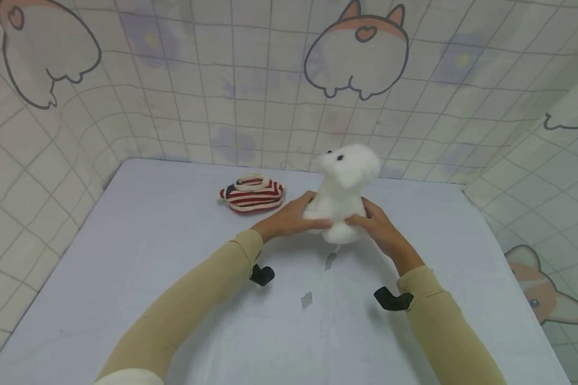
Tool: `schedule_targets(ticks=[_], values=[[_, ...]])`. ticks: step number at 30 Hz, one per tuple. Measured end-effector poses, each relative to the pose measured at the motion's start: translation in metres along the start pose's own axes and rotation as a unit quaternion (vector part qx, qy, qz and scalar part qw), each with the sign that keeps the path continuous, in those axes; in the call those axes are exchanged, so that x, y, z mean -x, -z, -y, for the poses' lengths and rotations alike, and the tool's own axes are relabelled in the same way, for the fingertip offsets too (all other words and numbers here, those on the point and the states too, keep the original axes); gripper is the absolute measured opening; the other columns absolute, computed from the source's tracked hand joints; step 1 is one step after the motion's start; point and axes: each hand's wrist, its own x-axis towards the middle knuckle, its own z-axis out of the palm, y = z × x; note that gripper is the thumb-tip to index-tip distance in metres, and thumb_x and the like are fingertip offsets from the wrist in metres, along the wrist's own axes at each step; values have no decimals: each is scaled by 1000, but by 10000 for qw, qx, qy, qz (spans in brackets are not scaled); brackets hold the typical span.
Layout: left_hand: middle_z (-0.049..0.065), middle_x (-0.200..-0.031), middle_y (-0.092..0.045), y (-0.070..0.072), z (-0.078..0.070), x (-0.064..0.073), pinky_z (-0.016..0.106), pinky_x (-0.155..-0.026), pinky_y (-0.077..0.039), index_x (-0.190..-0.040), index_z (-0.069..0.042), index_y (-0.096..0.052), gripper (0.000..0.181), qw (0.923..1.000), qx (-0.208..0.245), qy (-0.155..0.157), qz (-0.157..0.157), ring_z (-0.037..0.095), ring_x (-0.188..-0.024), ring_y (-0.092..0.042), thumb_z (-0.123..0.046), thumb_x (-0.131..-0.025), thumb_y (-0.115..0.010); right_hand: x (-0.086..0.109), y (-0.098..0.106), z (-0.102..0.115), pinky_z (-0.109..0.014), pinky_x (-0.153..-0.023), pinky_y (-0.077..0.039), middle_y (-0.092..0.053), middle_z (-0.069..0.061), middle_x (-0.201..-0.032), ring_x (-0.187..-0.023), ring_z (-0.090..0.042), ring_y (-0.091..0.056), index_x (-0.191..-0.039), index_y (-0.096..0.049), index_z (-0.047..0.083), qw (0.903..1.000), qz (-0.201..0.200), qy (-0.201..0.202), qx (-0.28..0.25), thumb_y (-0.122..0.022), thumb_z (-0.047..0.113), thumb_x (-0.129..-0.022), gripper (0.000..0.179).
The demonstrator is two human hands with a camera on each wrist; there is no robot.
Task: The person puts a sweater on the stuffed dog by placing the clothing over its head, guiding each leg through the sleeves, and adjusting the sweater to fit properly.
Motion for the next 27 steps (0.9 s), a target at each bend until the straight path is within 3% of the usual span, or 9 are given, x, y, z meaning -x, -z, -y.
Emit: schedule_targets(ticks=[6,12,17,22,27], values=[[7,-135,-52,-4,-1,-1,43,-98,-48,-142,-12,-32,79,9994,-164,181,-228,19,-117,-54,-58,-85,-62,-3,-4,-3,-56,-115,-28,-41,-15,-149,-136,-35,-39,-150,-32,9,9999,-35,-89,-48,-60,22,-91,67],[7,-129,-54,-7,-3,-1,42,-95,-50,-140,-13,-32,73,9955,-407,212,-830,19,-112,-56,-60,-89,-55,-6,-8,-5,-55,-113,-33,-38,-12,-153,-139,-34,-38,-150,-33,13,9993,-259,-251,112,-62,34,-92,68],[7,-126,-55,-9,-10,-1,43,-92,-51,-139,-13,-33,69,9877,-621,343,-1392,20,-107,-57,-57,-90,-55,-4,-12,0,-46,-95,-52,-42,-13,-149,-128,-33,-51,-149,-36,16,9950,-489,-571,650,-60,54,-90,75],[6,-127,-55,-12,-15,-2,42,-89,-53,-140,-13,-32,72,9776,-1012,495,-1778,20,-106,-59,-58,-89,-55,-3,-17,-1,-39,-85,-57,-47,-16,-143,-109,-33,-65,-152,-28,19,9892,-612,-994,882,-53,66,-88,83],[6,-123,-57,-16,-21,-2,40,-82,-55,-138,-11,-34,71,9669,-1327,447,-2132,20,-100,-61,-57,-89,-55,-1,-23,1,-41,-79,-59,-25,-8,-159,-110,-37,-65,-156,-10,28,9924,-677,-856,560,-48,66,-90,85]])
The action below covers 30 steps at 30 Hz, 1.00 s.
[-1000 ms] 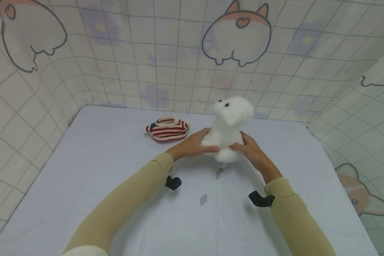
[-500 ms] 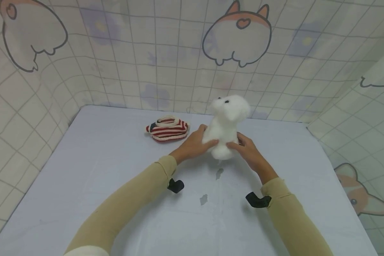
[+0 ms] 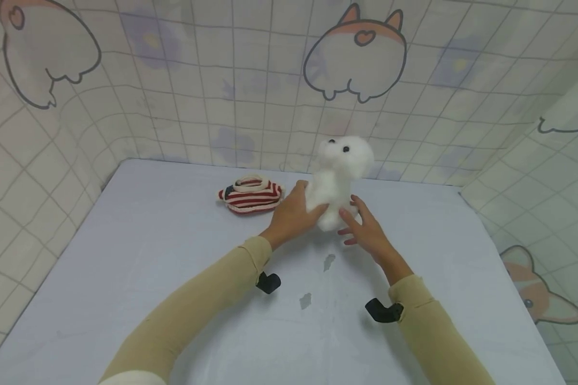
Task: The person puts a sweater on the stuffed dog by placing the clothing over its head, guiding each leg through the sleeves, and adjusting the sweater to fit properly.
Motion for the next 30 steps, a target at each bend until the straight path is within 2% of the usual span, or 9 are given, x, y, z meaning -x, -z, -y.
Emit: schedule_targets(ticks=[3,9,16,20,24,30], values=[[6,-120,-57,-2,-3,1,40,-79,-54,-137,-10,-35,70,9996,-160,-49,-206,20,-97,-61,-57,-89,-55,3,-3,3,-43,-80,-59,-12,-3,-164,-114,-39,-62,-156,-4,33,9994,-26,142,-315,-47,65,-91,85],[6,-118,-58,-7,-5,1,40,-79,-55,-136,-9,-36,68,9976,-458,-78,-506,20,-95,-61,-56,-90,-55,5,-8,13,-48,-80,-58,-4,2,-164,-114,-40,-61,-155,-3,36,9962,12,394,-773,-47,61,-93,79],[7,-118,-59,-12,-7,3,38,-78,-55,-139,-8,-35,74,9969,-608,-158,-478,19,-94,-61,-59,-89,-53,4,-13,18,-46,-81,-58,-6,4,-164,-115,-39,-58,-155,-1,34,9948,17,377,-941,-45,60,-94,80],[8,-122,-57,-13,-8,3,38,-76,-54,-142,-7,-33,83,9963,-724,-284,-367,19,-93,-59,-66,-87,-52,5,-14,21,-49,-82,-57,-8,1,-164,-118,-42,-55,-156,-2,30,9921,-87,303,-1210,-47,59,-94,82],[7,-127,-54,-17,-8,3,37,-78,-54,-144,-9,-31,92,9953,-852,-397,-247,18,-97,-57,-74,-82,-51,7,-14,24,-46,-80,-58,-11,-2,-163,-122,-42,-52,-156,-5,26,9892,-206,256,-1429,-51,55,-94,83],[6,-127,-51,-18,-8,4,36,-82,-52,-142,-10,-34,95,9910,-1111,-681,-311,18,-102,-53,-76,-77,-55,6,-14,22,-44,-77,-59,-21,-2,-159,-121,-34,-53,-155,-9,27,9890,-315,322,-1412,-58,52,-91,84]])
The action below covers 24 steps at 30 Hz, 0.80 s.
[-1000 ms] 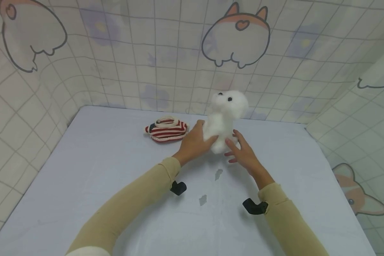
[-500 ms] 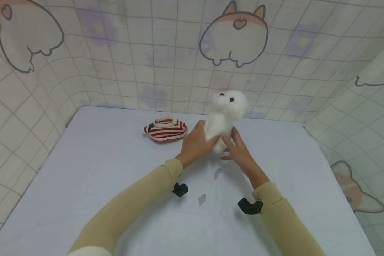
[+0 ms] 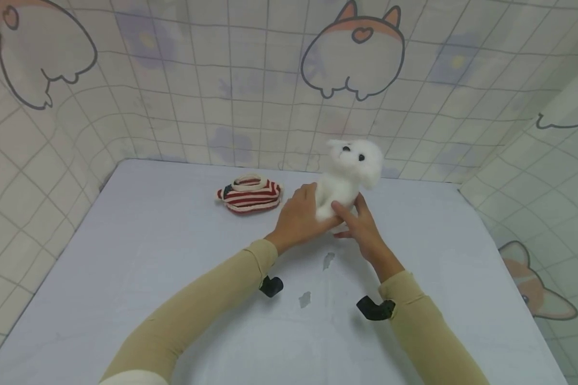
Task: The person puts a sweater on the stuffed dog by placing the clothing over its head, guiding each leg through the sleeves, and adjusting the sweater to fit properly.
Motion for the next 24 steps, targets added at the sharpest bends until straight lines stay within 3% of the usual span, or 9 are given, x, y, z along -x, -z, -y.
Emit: schedule_targets(ticks=[5,10,14,17,20,24], values=[[5,-135,-47,4,0,3,40,-91,-48,-143,-11,-33,93,9993,190,-299,147,18,-107,-50,-71,-77,-60,-2,1,-3,-42,-78,-58,-24,-2,-157,-118,-31,-55,-154,-10,27,9999,-78,-49,135,-63,51,-88,88],[5,-139,-46,5,3,4,40,-94,-44,-147,-11,-30,93,9973,297,-563,364,18,-112,-49,-70,-81,-58,-1,6,-2,-36,-77,-58,-25,-4,-158,-126,-31,-48,-154,-12,22,9994,-197,-121,266,-64,47,-89,87],[6,-145,-43,5,5,2,44,-101,-42,-149,-12,-29,83,9957,533,-581,481,20,-124,-47,-66,-89,-49,0,10,0,-32,-76,-57,-32,-9,-154,-125,-32,-48,-153,-17,19,9995,-239,-157,122,-60,39,-92,77],[5,-149,-40,5,8,0,44,-108,-38,-150,-14,-29,71,9921,966,-518,605,20,-133,-42,-60,-97,-39,0,13,0,-31,-77,-56,-38,-11,-148,-119,-30,-50,-151,-20,18,9995,-228,-218,-84,-56,35,-93,70],[4,-151,-36,7,11,-3,43,-115,-31,-151,-15,-28,62,9821,1648,-383,833,20,-140,-35,-53,-101,-32,0,15,-1,-34,-79,-56,-41,-11,-144,-117,-27,-50,-150,-22,20,9994,-156,-232,-227,-54,34,-94,66],[4,-154,-32,13,16,-4,44,-119,-25,-152,-19,-27,58,9599,2519,-45,1229,21,-145,-28,-50,-103,-28,0,16,-2,-35,-87,-49,-40,-11,-146,-122,-27,-47,-151,-21,22,9995,-64,-193,-250,-54,33,-93,67]])
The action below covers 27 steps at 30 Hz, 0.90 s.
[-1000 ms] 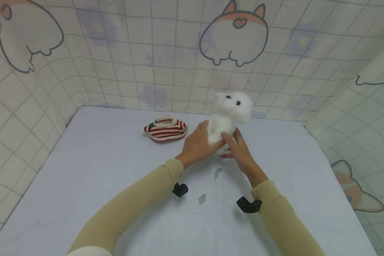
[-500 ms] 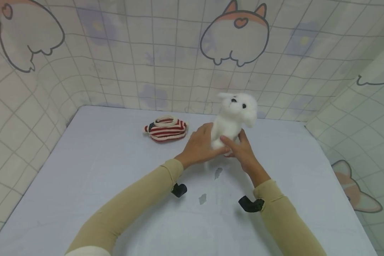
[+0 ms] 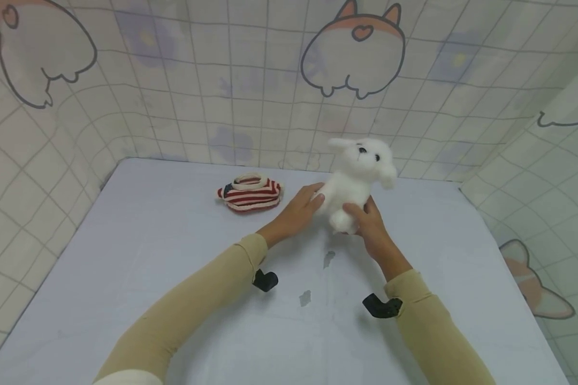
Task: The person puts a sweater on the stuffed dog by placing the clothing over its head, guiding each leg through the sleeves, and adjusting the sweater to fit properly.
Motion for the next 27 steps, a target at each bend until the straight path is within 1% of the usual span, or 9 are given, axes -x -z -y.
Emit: schedule_targets(ticks=[3,7,11,14,17,19,23,27], values=[[3,-156,-30,5,4,0,46,-119,-24,-152,-25,-27,58,9986,420,248,214,21,-146,-26,-54,-102,-29,0,0,0,-35,-91,-42,-39,-8,-148,-125,-27,-44,-152,-19,24,10000,59,30,10,-55,32,-93,70],[-2,-157,-31,11,9,0,49,-118,-26,-151,-32,-28,58,9950,812,395,434,20,-147,-27,-58,-99,-34,-1,0,-1,-38,-97,-42,-35,-6,-153,-129,-27,-44,-153,-20,22,9997,169,178,1,-56,32,-94,70],[-4,-157,-32,15,13,1,51,-117,-25,-150,-36,-29,57,9925,1062,454,389,20,-146,-28,-57,-98,-41,-2,1,-1,-44,-106,-42,-28,-4,-158,-135,-26,-42,-154,-22,17,9995,219,195,70,-60,41,-93,75],[-3,-157,-32,17,15,2,52,-117,-24,-149,-38,-29,57,9912,1183,486,346,21,-146,-27,-55,-97,-45,-3,2,-2,-45,-109,-41,-31,-5,-157,-137,-25,-42,-153,-25,14,9996,235,80,154,-63,49,-90,82],[-1,-157,-32,19,17,4,53,-117,-25,-149,-40,-29,57,9904,1256,449,370,23,-147,-27,-53,-96,-48,-4,4,-4,-46,-110,-40,-34,-7,-156,-138,-25,-41,-153,-26,13,9993,293,56,222,-65,50,-88,84],[0,-158,-30,20,17,4,54,-117,-25,-148,-42,-28,59,9907,1225,448,385,24,-147,-26,-54,-95,-50,-4,5,-5,-46,-112,-38,-33,-5,-157,-140,-24,-38,-153,-27,14,9987,344,120,347,-66,48,-88,82],[-1,-159,-28,20,20,4,53,-117,-26,-148,-47,-23,64,9927,1067,403,396,25,-148,-24,-53,-93,-55,-3,7,-6,-49,-116,-31,-30,-3,-158,-144,-26,-34,-152,-29,16,9973,494,371,401,-67,37,-90,76],[-6,-160,-24,20,21,5,49,-117,-28,-151,-46,-20,69,9947,899,252,424,22,-148,-24,-46,-94,-58,-3,7,-9,-49,-119,-24,-29,-1,-159,-144,-30,-34,-153,-29,18,9962,661,524,231,-67,27,-91,73]])
